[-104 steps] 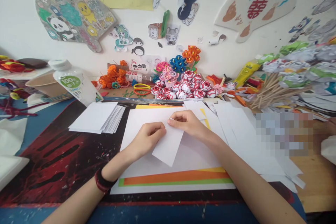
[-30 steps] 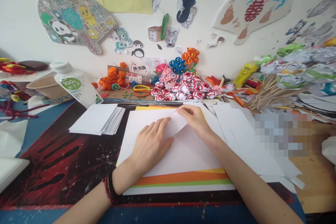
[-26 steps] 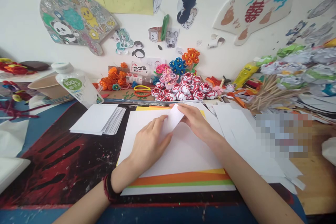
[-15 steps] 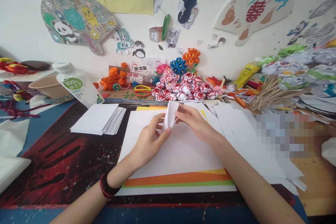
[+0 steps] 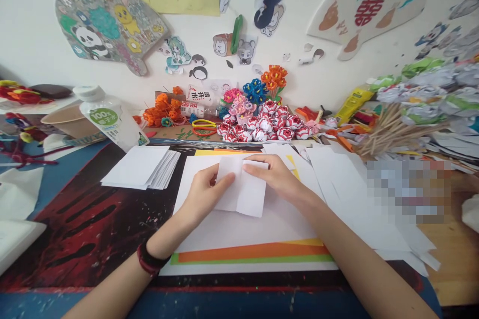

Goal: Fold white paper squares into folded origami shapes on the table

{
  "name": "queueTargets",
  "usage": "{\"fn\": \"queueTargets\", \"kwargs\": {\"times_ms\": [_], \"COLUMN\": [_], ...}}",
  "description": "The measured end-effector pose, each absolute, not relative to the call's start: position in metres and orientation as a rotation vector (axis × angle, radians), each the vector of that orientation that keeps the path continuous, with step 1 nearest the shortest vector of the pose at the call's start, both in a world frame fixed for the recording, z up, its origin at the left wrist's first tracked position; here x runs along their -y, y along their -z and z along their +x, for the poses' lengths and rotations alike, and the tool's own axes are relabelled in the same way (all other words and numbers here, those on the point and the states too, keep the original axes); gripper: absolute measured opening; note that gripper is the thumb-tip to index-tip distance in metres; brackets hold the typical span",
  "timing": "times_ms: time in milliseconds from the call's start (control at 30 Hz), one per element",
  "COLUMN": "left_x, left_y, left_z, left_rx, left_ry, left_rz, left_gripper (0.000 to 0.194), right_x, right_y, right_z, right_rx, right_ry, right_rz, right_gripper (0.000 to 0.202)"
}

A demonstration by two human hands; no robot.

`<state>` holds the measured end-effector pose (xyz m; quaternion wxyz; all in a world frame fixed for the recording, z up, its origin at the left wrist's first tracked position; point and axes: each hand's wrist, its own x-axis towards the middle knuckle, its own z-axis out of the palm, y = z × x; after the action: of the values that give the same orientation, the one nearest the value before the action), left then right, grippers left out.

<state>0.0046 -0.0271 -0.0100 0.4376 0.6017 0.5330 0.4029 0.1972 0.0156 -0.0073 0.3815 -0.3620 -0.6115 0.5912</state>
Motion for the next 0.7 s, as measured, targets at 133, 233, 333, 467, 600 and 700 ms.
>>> {"fn": "queueTargets", "kwargs": {"times_ms": [133, 233, 333, 467, 600, 700], "left_x": [0.027, 0.029, 0.029, 0.029, 0.029, 0.029], "left_y": [0.007, 0.004, 0.003, 0.002, 0.000, -0.002], "left_z": [0.003, 0.004, 0.003, 0.003, 0.003, 0.004], "left_rx": [-1.232, -1.262, -1.268, -1.228, -1.181, -1.190], "left_ry": [-1.005, -1.019, -1.023, -1.018, -1.022, -0.994], "left_rz": [1.372, 1.361, 1.323, 1.332, 1.437, 1.500], "left_gripper": [0.035, 0.034, 0.029, 0.026, 0.023, 0.021], "right_x": [-0.019, -0.019, -0.017, -0.016, -0.016, -0.016], "right_y": [0.009, 0.009, 0.007, 0.004, 0.004, 0.005], "right_z": [0.199, 0.200, 0.199, 0.199, 0.199, 0.198], "right_rx": [1.534, 1.631, 1.686, 1.716, 1.775, 1.807], "right_ry": [-1.522, -1.590, -1.590, -1.592, -1.599, -1.576], "right_rz": [-0.943, -0.920, -0.908, -0.907, -0.880, -0.878], "right_gripper": [0.027, 0.026, 0.025, 0.024, 0.023, 0.022]}}
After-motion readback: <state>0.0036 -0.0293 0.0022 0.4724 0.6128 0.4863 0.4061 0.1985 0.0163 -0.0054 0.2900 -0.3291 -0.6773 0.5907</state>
